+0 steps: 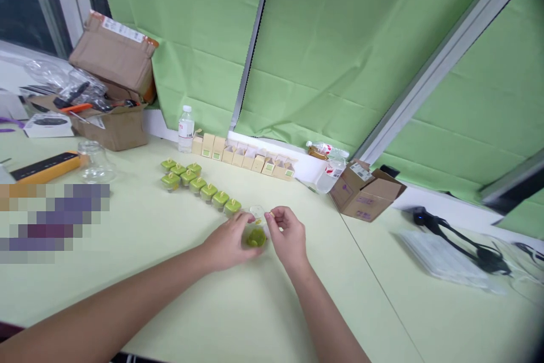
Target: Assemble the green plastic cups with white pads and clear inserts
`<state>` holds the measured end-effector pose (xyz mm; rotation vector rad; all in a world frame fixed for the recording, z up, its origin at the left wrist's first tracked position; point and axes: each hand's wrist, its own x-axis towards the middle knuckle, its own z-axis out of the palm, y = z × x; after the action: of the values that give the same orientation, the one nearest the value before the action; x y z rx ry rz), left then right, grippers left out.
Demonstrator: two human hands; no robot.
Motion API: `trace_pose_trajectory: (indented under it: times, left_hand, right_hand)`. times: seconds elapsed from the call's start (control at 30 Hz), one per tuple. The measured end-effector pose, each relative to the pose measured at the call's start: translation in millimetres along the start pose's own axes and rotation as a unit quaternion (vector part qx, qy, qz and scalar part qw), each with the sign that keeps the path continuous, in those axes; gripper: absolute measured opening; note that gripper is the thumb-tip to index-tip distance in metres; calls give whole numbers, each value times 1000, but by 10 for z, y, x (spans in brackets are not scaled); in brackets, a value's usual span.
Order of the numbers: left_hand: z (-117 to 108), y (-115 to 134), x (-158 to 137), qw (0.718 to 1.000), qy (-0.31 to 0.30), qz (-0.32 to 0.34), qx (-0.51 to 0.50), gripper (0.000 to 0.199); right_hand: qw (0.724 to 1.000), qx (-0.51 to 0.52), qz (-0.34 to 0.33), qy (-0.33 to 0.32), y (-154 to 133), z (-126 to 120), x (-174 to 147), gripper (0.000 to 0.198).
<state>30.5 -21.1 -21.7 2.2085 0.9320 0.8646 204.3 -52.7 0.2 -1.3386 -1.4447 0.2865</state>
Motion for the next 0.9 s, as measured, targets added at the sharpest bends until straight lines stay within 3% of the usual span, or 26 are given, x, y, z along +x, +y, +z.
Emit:
trace_pose_trajectory:
  times: [0.13,0.33,0.47,0.57,0.73,0.9]
  left_hand:
    - [128,-6,8,996,-13,19,82,36]
    - [69,-66,7,996,-5,9,87,33]
    - [42,-19,-12,994,3,43,97,43]
    - [81,44,-10,995,-4,54,85,45]
    - [183,69,12,996,0,15,90,61]
    - [242,33,43,995,-2,10,94,44]
  right_hand:
    - [999,-23,-4,-27,-23,49,-19,15]
    - [996,-36,7,-79,-21,67,-44,14]
    - [993,-47,24,-110,18,76,-46,14]
    - [994,-36,43,-96,29,86,-42,16]
    - [995,-8,78,-67,55,96,-10,18]
    - [994,5,88,-64,96,103,16,17]
